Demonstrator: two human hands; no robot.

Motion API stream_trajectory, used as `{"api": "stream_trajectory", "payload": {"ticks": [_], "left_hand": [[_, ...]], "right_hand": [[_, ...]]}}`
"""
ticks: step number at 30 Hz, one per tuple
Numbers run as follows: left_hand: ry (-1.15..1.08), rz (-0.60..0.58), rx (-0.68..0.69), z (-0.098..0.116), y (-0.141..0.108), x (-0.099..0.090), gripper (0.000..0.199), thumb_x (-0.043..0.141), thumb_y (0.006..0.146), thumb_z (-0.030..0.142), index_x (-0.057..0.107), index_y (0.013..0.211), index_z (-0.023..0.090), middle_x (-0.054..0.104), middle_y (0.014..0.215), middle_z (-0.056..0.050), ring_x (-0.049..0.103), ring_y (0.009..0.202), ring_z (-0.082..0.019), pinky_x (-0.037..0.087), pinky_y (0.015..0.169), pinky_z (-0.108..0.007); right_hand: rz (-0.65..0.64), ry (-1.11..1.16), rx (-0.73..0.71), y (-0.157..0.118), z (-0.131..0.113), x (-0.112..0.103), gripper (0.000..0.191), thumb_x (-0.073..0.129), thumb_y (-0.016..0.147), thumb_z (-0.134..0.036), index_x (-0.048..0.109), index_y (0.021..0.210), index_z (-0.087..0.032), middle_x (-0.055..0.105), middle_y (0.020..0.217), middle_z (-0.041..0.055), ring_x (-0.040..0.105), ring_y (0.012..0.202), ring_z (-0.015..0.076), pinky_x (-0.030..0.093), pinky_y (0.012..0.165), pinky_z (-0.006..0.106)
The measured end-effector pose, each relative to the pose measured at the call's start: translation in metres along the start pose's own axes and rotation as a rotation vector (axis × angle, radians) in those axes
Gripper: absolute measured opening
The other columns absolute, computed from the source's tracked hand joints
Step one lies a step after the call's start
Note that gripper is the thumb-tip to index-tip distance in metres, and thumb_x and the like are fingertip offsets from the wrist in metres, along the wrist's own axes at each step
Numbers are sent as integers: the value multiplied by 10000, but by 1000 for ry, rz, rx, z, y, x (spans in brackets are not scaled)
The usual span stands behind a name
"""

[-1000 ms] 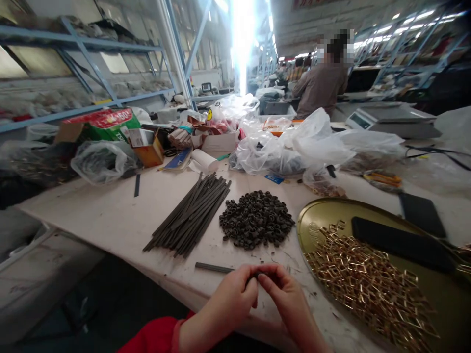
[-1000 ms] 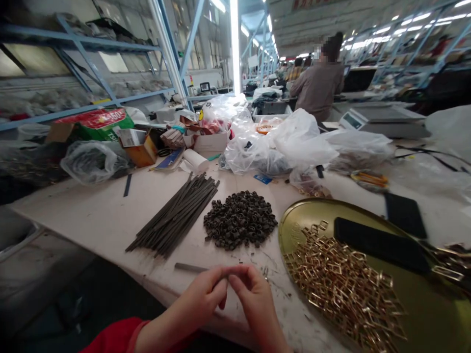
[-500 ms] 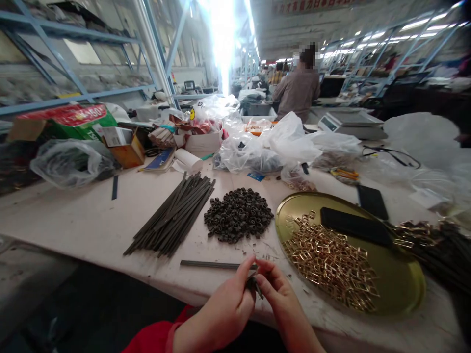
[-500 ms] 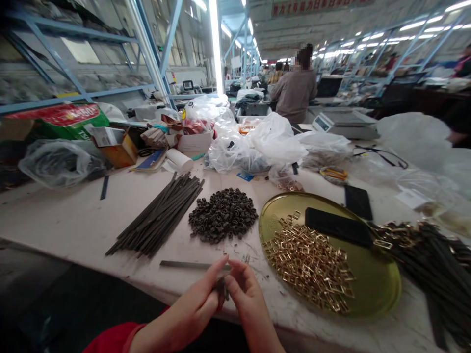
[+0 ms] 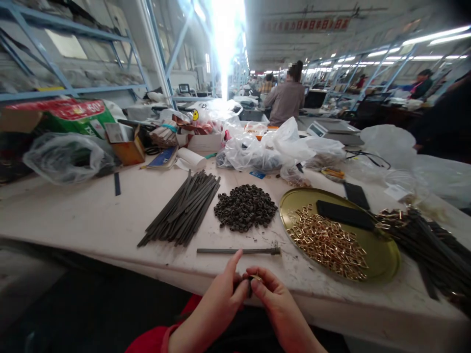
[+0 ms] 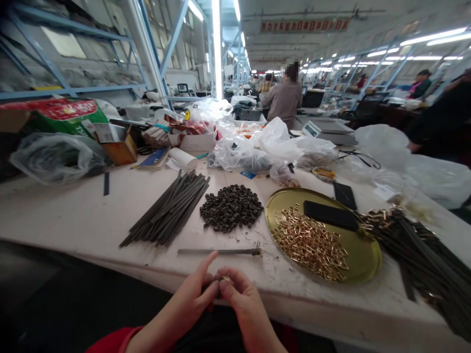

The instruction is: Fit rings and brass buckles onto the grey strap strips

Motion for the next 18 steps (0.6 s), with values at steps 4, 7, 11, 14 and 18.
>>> {"api": "stream_trajectory", "payload": {"ticks": [4,7,11,14,18], "left_hand": [[23,37,61,5,-13,-2,537,423,831,219,285,1340,118,572,680,20,517,608,-126,401,618,-238],[30,52,75,13,-20,-1,422,411,831,207,393,1245,121,618,743,-15,557,701,-152,412,690,-260],[62,50,60,15,-20,5,188,449,793,211,538,942,137,615,791,-29,551,728,-156,400,668,-243],[187,92,4,11,-13,5,121,472,774,256,532,770,150,568,693,-4,504,659,-149,355,596,-241],[133,-12,-77,6,-4,11,127,472,743,270,523,727,154,548,642,17,478,613,-133,332,555,-229]], "right_hand": [[78,24,8,-2,4,-1,361,768,607,-377,622,891,-208,642,674,-11,581,623,156,455,629,283],[102,108,13,-2,6,-2,371,748,640,-366,586,939,-219,642,698,-17,591,645,152,456,653,280],[191,78,-25,-1,9,-11,395,745,641,-371,556,954,-222,638,765,-22,603,703,154,453,692,273],[202,17,-20,-1,8,-14,414,751,616,-404,535,913,-214,631,754,-19,600,712,160,451,687,275],[41,-100,48,-2,-1,-14,419,757,592,-420,510,863,-219,595,669,-50,548,591,125,408,577,236]]}}
Point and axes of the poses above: each hand's wrist, its own y-axis towards the middle knuckle, its own x-axis out of the palm, z = x × y, the point moved 5 cm from there along y, towards the middle knuckle
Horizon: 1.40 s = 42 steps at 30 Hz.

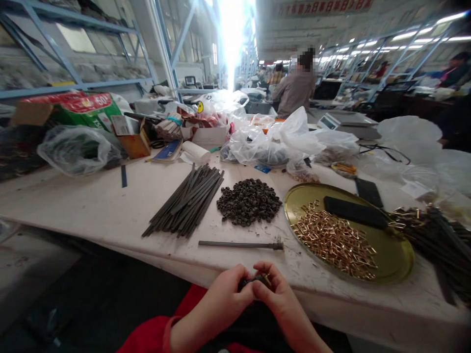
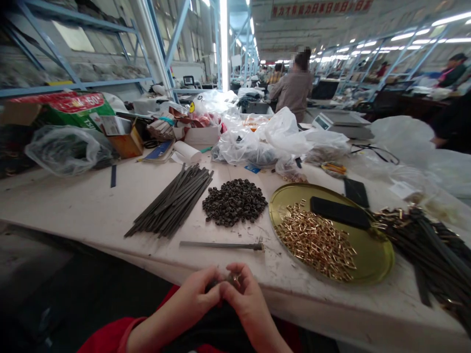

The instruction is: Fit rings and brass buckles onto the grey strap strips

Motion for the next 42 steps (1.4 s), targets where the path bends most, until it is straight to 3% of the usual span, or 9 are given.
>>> {"api": "stream_trajectory", "payload": {"ticks": [3,7,11,15,21,25,34,38,42], "left_hand": [[-134,-130,-89,-3,4,8,121,469,710,272,509,706,158,513,563,40,432,531,-110,298,488,-212],[-202,-167,-130,-4,6,14,87,458,691,242,482,655,167,461,514,56,390,499,-91,265,460,-198],[-174,-203,-141,4,7,11,103,472,722,240,517,692,153,503,559,50,393,492,-77,286,462,-188],[-243,-292,-85,17,8,7,243,455,776,266,580,931,127,592,766,-2,468,573,-85,377,545,-203],[-349,-217,-99,8,13,14,195,512,725,226,567,872,110,610,733,-17,508,601,-104,398,546,-215],[-364,-180,-126,3,13,21,181,527,703,220,576,841,113,610,691,-5,518,591,-104,396,539,-215],[-377,-219,-138,-4,3,22,200,572,668,215,554,841,118,582,632,14,525,568,-107,378,513,-209],[-367,-217,-124,-7,-3,22,269,583,673,210,531,923,126,570,626,35,511,547,-94,366,505,-200],[-452,-307,-81,1,-9,19,280,553,690,199,503,956,127,627,744,-8,532,592,-91,409,563,-215]], "right_hand": [[-111,-177,1,-2,-7,-5,348,702,645,-461,493,758,-206,506,562,-74,442,501,92,317,488,207],[-73,-421,-170,-2,-14,-15,331,553,771,-498,476,671,-193,407,545,-70,349,500,85,265,463,215],[-62,-394,-156,1,-8,-18,362,447,816,-544,440,690,-205,378,512,-80,325,468,85,252,444,221],[13,-320,-85,4,-6,-24,395,443,791,-598,407,710,-213,385,458,-94,331,432,81,248,436,217],[95,-261,-44,4,2,-32,401,465,772,-611,416,731,-215,391,453,-95,321,405,81,231,405,214],[92,-304,-110,3,8,-34,363,482,790,-566,440,713,-213,451,499,-67,344,424,89,236,401,221],[-14,-654,-325,-17,1,-32,263,424,865,-435,479,731,-215,499,642,-23,466,591,140,368,563,254],[-57,-622,-339,-22,1,-27,257,402,883,-414,460,721,-223,506,647,-24,467,605,140,363,573,252],[-43,-522,-264,-22,0,-24,272,368,899,-430,434,729,-229,464,611,-43,432,579,130,334,535,244]]}}
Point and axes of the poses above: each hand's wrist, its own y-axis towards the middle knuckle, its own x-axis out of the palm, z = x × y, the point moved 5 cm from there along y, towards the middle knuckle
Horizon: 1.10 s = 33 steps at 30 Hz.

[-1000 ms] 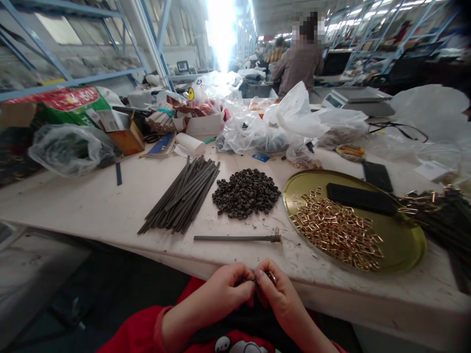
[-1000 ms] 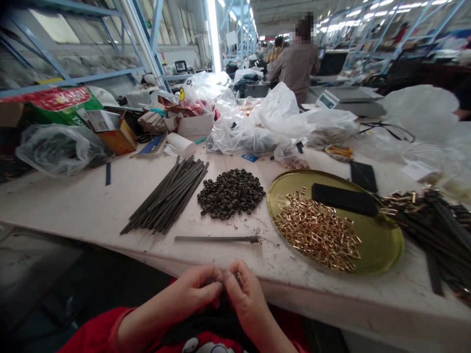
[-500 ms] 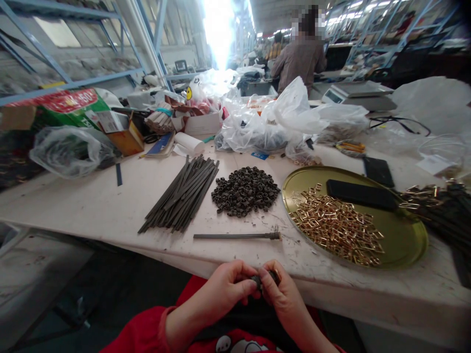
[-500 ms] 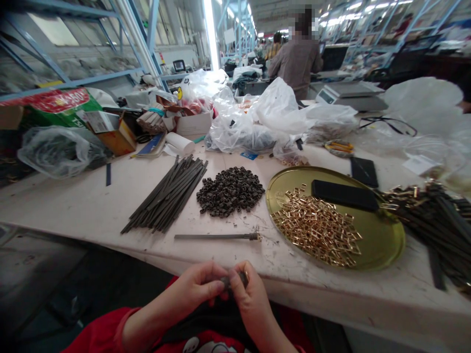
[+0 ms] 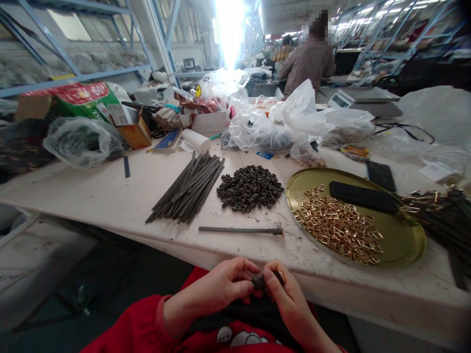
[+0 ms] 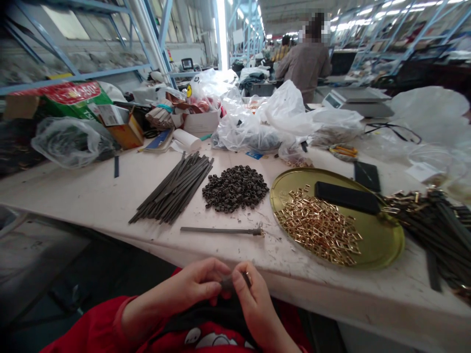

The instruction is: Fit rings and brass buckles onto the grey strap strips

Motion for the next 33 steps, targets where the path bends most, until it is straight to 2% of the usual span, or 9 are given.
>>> {"api": "stream_trajectory", "payload": {"ticks": [5,9,11,15,20,26,30,33], "left_hand": [[76,63,-13,-2,-4,-3,176,542,719,237,525,851,122,635,741,-20,520,579,-91,390,539,-209],[197,116,-10,-8,-2,-3,156,536,737,254,551,827,128,614,716,2,525,610,-106,384,542,-201],[334,118,-14,-7,-2,-3,143,501,762,248,565,827,138,612,696,12,525,622,-111,379,558,-201],[633,73,1,4,-6,-4,221,415,829,273,551,694,162,580,627,23,492,584,-109,339,546,-201],[751,76,26,11,-2,-1,269,398,860,296,532,665,169,569,617,18,486,559,-112,317,514,-202],[965,45,58,11,8,4,336,305,912,284,596,800,158,653,748,-50,577,653,-172,386,587,-241],[1012,32,97,15,11,6,330,307,920,289,609,938,156,676,879,-83,616,767,-201,419,666,-258],[1029,34,113,22,15,6,340,285,929,267,604,970,157,680,912,-88,625,795,-202,429,679,-260]], "right_hand": [[-10,28,9,0,0,4,283,379,893,-444,428,719,-226,442,606,-49,418,569,123,335,531,238],[-26,22,-14,-3,9,9,293,381,889,-447,437,712,-220,478,633,-34,459,597,131,366,555,241],[33,15,-3,-4,15,8,296,368,890,-453,436,719,-221,466,633,-35,464,598,133,375,559,244],[190,-88,-34,-3,14,4,299,390,873,-468,462,723,-219,468,628,-30,467,593,141,379,554,248],[189,-112,-55,3,7,6,299,392,875,-454,537,779,-211,554,686,1,528,656,161,418,604,257],[209,-72,-21,3,16,4,288,376,893,-423,564,834,-213,589,714,13,563,679,162,453,615,252],[236,-87,-86,4,15,6,278,363,904,-391,573,876,-210,614,775,30,589,741,167,474,655,250],[243,-131,-145,8,8,5,271,338,917,-363,564,914,-213,627,835,38,597,788,162,485,695,248]]}}
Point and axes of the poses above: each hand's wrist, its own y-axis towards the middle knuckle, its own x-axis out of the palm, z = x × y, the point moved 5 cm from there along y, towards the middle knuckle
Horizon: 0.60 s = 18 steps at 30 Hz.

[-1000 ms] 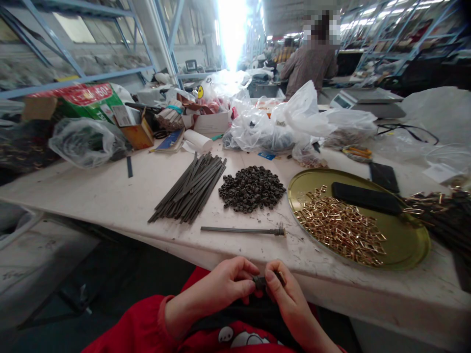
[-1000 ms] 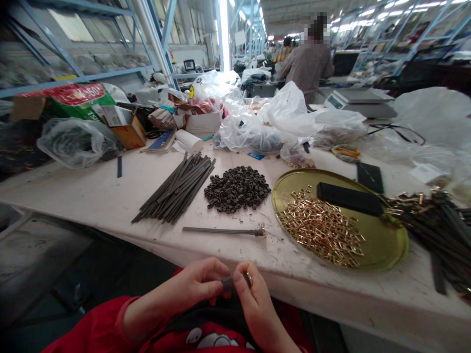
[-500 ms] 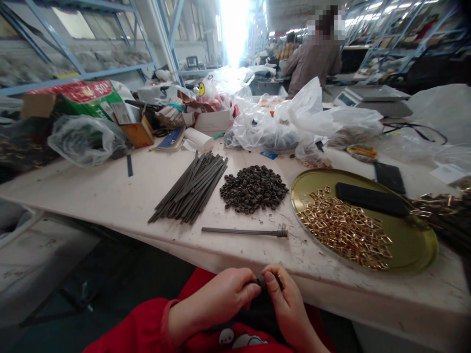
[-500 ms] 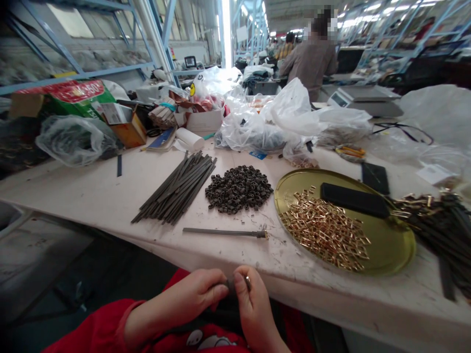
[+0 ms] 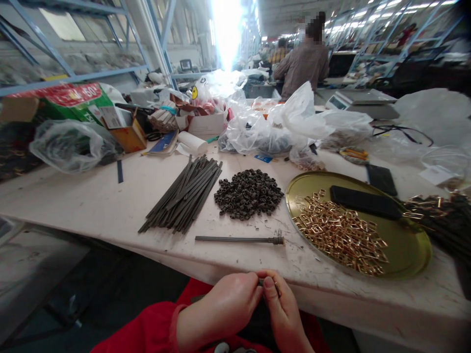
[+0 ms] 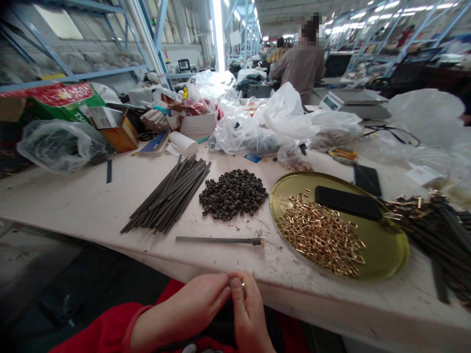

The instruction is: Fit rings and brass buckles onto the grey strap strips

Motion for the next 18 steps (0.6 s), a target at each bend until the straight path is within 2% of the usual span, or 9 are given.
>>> {"api": "stream_trajectory", "payload": {"ticks": [4,7,9,11,14,16,18], "left_hand": [[119,64,-19,-7,13,-24,271,389,905,337,612,923,185,684,855,-59,626,755,-213,424,630,-270],[251,266,-58,-21,33,-45,216,449,888,332,602,904,181,663,802,-40,605,735,-191,419,629,-262],[340,368,-21,-29,50,-47,203,432,899,255,610,843,174,645,812,-40,586,759,-170,418,660,-254],[387,391,-19,-39,65,-42,197,467,884,226,623,775,174,633,793,-41,575,769,-166,418,669,-252],[440,420,-7,-56,79,-47,187,518,865,275,624,731,199,625,805,-13,567,795,-148,423,718,-243],[491,478,-82,-74,80,-69,205,487,883,322,621,769,216,617,849,-4,563,827,-142,426,757,-245],[528,555,-229,-100,78,-103,235,407,919,252,612,831,177,605,869,-43,567,823,-151,439,753,-266]], "right_hand": [[-26,-182,-133,27,-13,-15,255,358,910,-369,564,941,-221,622,843,40,599,795,176,489,680,274],[47,-463,-248,61,-16,-36,275,401,886,-407,591,887,-207,600,787,56,582,746,217,478,667,350],[69,-661,-343,83,-11,-41,304,399,883,-410,613,852,-197,591,766,73,580,739,244,474,676,398],[49,-809,-434,98,2,-38,297,399,885,-386,631,871,-201,611,828,94,595,797,262,479,723,426],[60,-900,-580,107,24,-31,287,418,880,-385,614,968,-195,640,873,98,628,806,246,517,699,378],[87,-940,-669,107,36,-31,331,430,871,-408,577,1047,-169,657,890,109,651,802,239,540,671,345],[104,-981,-700,107,45,-34,396,453,856,-435,537,1110,-143,669,908,125,666,809,243,553,659,331]]}}
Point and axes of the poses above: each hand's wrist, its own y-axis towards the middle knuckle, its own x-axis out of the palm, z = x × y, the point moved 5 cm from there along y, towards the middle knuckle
